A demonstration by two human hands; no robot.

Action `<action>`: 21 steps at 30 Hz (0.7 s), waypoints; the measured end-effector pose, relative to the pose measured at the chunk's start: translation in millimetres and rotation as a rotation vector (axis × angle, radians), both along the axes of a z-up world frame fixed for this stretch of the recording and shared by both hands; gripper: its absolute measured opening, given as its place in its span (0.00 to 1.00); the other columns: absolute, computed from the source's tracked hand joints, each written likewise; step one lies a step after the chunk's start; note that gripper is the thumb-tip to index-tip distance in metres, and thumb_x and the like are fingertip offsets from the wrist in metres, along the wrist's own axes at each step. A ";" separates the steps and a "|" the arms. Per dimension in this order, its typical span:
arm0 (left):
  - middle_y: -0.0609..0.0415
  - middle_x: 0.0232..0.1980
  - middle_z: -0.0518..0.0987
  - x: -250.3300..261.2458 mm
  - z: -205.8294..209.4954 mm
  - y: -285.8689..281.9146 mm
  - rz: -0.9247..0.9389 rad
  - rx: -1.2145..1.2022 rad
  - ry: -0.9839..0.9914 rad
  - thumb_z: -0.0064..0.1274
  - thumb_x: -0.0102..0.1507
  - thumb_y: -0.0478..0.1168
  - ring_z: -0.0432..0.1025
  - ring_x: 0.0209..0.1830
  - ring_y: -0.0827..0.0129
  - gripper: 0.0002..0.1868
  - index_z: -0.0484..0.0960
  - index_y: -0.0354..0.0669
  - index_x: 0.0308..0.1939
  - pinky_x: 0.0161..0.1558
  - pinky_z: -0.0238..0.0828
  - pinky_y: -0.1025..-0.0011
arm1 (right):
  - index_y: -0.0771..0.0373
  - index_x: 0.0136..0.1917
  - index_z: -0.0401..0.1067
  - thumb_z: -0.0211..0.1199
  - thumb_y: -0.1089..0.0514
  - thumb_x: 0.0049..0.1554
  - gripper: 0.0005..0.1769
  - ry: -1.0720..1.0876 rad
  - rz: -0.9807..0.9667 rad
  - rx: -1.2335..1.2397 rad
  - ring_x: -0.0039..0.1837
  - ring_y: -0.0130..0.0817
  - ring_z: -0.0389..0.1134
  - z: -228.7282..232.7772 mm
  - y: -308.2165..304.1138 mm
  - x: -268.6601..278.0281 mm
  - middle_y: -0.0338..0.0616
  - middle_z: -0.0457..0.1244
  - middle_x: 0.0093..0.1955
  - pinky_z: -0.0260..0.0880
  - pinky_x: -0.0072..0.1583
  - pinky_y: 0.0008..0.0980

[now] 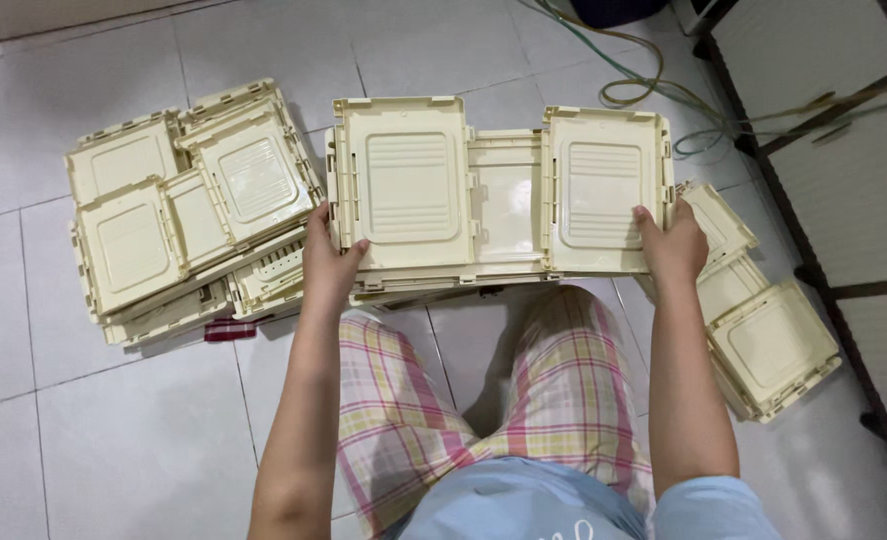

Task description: The person assembles a beige foldable plastic crate by unfolding its sides, inserting a bottom panel, and closing the lid. The person repeats the process with a second crate, stacking the finished units.

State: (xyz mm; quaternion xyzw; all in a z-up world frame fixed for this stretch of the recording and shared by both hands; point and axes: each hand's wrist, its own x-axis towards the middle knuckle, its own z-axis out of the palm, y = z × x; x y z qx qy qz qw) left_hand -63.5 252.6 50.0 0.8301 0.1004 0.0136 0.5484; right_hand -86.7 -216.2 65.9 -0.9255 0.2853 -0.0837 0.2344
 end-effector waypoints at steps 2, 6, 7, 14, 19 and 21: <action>0.38 0.70 0.72 2.8 17.6 -9.2 -0.052 -0.083 0.076 0.60 0.57 0.27 0.71 0.68 0.55 0.45 0.55 0.37 0.76 0.62 0.73 0.66 | 0.63 0.65 0.72 0.68 0.41 0.59 0.30 -0.011 -0.058 0.056 0.55 0.55 0.72 3.1 -7.9 -13.1 0.57 0.70 0.52 0.69 0.58 0.49; 0.39 0.75 0.63 15.7 43.6 -47.3 -0.239 -0.187 0.098 0.58 0.56 0.24 0.65 0.72 0.56 0.51 0.48 0.39 0.79 0.64 0.72 0.69 | 0.64 0.67 0.70 0.68 0.44 0.58 0.31 -0.055 -0.206 0.115 0.57 0.52 0.72 9.1 -38.8 -45.2 0.58 0.69 0.55 0.68 0.60 0.46; 0.39 0.76 0.64 17.3 46.3 -59.7 -0.294 -0.177 0.084 0.58 0.56 0.24 0.66 0.73 0.55 0.51 0.48 0.40 0.80 0.64 0.72 0.69 | 0.65 0.68 0.70 0.68 0.45 0.58 0.32 -0.069 -0.232 0.092 0.58 0.53 0.71 10.0 -49.4 -57.3 0.59 0.69 0.56 0.67 0.61 0.45; 0.38 0.81 0.54 22.1 36.1 -181.9 -0.582 -0.141 0.078 0.59 0.55 0.24 0.56 0.78 0.50 0.56 0.43 0.41 0.80 0.69 0.63 0.64 | 0.66 0.70 0.68 0.68 0.46 0.57 0.34 -0.065 -0.482 -0.002 0.60 0.55 0.69 19.9 -140.5 -155.3 0.61 0.68 0.58 0.65 0.61 0.46; 0.34 0.82 0.51 6.3 7.8 -279.2 -0.791 -0.094 -0.059 0.61 0.54 0.27 0.48 0.83 0.46 0.56 0.42 0.33 0.80 0.77 0.49 0.62 | 0.64 0.68 0.71 0.67 0.46 0.57 0.30 -0.097 -0.707 0.041 0.61 0.50 0.70 5.0 -203.9 -244.7 0.56 0.69 0.59 0.66 0.63 0.43; 0.34 0.82 0.51 -0.3 -2.6 -316.8 -0.860 -0.059 -0.079 0.61 0.53 0.28 0.47 0.83 0.45 0.56 0.42 0.32 0.79 0.79 0.45 0.61 | 0.63 0.67 0.71 0.67 0.46 0.56 0.30 -0.127 -0.762 0.043 0.60 0.48 0.71 -4.8 -224.4 -279.7 0.54 0.69 0.59 0.67 0.63 0.41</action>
